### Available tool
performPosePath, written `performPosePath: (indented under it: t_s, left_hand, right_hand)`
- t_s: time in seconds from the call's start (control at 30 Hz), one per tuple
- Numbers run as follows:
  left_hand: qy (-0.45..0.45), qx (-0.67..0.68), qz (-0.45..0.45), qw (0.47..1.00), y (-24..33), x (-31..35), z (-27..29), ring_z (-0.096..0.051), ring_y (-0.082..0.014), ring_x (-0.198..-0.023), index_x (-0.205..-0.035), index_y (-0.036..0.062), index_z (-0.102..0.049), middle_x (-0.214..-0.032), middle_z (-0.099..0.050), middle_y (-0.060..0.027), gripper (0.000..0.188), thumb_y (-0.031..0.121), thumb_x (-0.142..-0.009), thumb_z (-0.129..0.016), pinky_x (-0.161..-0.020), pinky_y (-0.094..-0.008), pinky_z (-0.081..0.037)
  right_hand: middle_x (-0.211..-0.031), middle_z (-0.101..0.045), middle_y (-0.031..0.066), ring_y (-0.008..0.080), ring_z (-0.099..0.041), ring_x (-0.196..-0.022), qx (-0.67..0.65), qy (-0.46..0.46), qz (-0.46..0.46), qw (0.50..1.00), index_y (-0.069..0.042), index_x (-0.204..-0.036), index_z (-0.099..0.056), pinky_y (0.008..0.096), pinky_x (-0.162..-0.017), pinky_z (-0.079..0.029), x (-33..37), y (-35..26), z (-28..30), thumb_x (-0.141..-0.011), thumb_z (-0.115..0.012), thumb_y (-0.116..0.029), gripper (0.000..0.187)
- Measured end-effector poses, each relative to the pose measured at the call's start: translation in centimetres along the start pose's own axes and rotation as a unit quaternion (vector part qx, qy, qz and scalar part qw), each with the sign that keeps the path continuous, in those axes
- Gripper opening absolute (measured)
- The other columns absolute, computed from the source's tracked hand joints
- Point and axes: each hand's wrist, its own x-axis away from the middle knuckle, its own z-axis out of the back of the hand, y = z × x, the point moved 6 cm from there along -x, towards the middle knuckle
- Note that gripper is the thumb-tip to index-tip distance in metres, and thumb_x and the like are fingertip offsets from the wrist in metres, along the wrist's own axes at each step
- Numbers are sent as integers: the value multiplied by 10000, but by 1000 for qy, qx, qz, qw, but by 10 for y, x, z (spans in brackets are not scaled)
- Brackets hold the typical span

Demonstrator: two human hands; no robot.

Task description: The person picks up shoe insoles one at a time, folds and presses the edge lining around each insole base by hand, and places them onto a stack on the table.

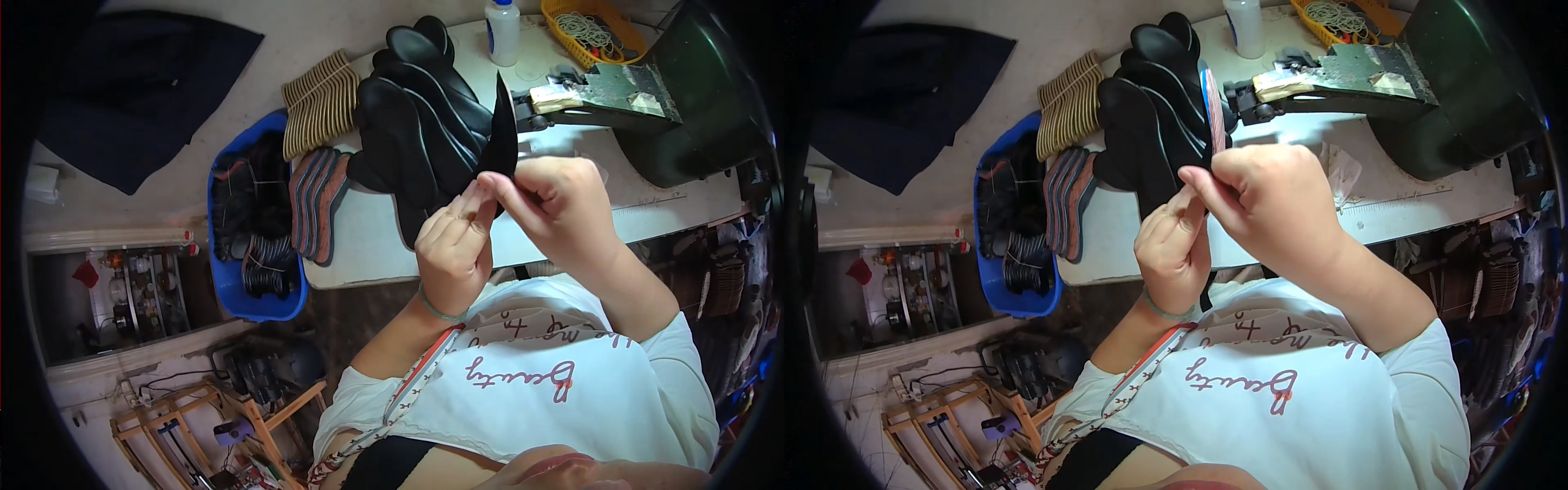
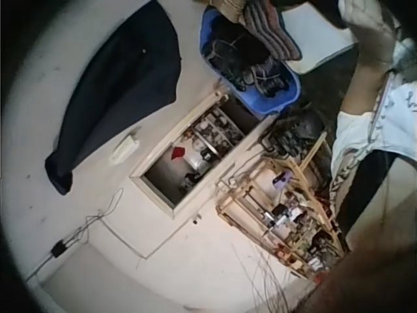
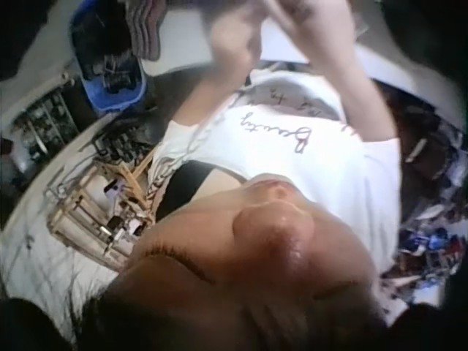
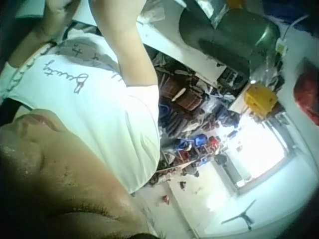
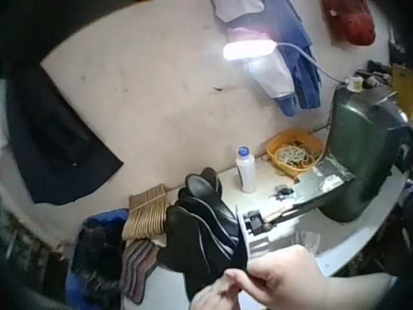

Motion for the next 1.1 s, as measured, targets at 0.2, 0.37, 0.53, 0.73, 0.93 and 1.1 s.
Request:
performPosePath:
  t_s: [0.2, 0.37, 0.53, 0.73, 0.93, 1.1]
  left_hand:
    - [31, 70, 102, 992, -13, 15, -2, -670, -323, -811, -1062, -43, -662, -950, -682, -181, 286, -63, -778, -629, -713, -347, -511]
    - [194, 167, 234, 938, -20, 31, 16, -630, -184, -750, -978, -60, -650, -842, -669, -126, 145, 36, -869, -649, -686, -287, -482]
    - [157, 289, 252, 910, -18, 24, 9, -599, -138, -909, -1078, -90, -609, -1009, -649, -115, 208, 7, -894, -597, -812, -252, -454]
    - [127, 415, 261, 862, -7, 7, 9, -604, -153, -983, -1139, -96, -577, -1079, -646, -134, 259, -20, -894, -547, -907, -268, -436]
    - [135, 549, 308, 765, -6, -10, 1, -588, -201, -1062, -1181, -35, -566, -1111, -650, -127, 301, 61, -899, -523, -999, -337, -399]
    - [47, 652, 385, 652, -3, -21, -41, -619, -193, -998, -1168, 7, -532, -1076, -649, -108, 321, 245, -955, -561, -924, -341, -465]
  right_hand:
    - [-606, -604, 42, 224, -591, -498, -399, -218, 21, 890, -34, -790, -676, 296, -471, -448, 20, -32, -1, -808, -750, -198, 181]
    - [-586, -544, 12, 169, -520, -450, -480, -118, 269, 826, -48, -709, -630, 297, -421, -362, 19, -53, 48, -795, -734, -441, 415]
    - [-628, -511, 27, 177, -451, -432, -509, -80, 321, 795, -53, -671, -584, 288, -409, -317, 12, -62, 54, -857, -656, -473, 465]
    - [-660, -531, 46, 160, -453, -454, -457, -34, 329, 826, -31, -760, -623, 280, -420, -323, 24, -55, 66, -877, -633, -478, 461]
    - [-701, -552, 21, 84, -514, -617, -434, 105, -31, 894, -51, -838, -580, 228, -563, -413, 44, 30, 63, -919, -629, -321, 286]
    - [-871, -619, 39, 110, -591, -747, -654, -43, -181, 734, -15, -1060, -583, 246, -683, -484, 50, 81, -19, -956, -582, -268, 274]
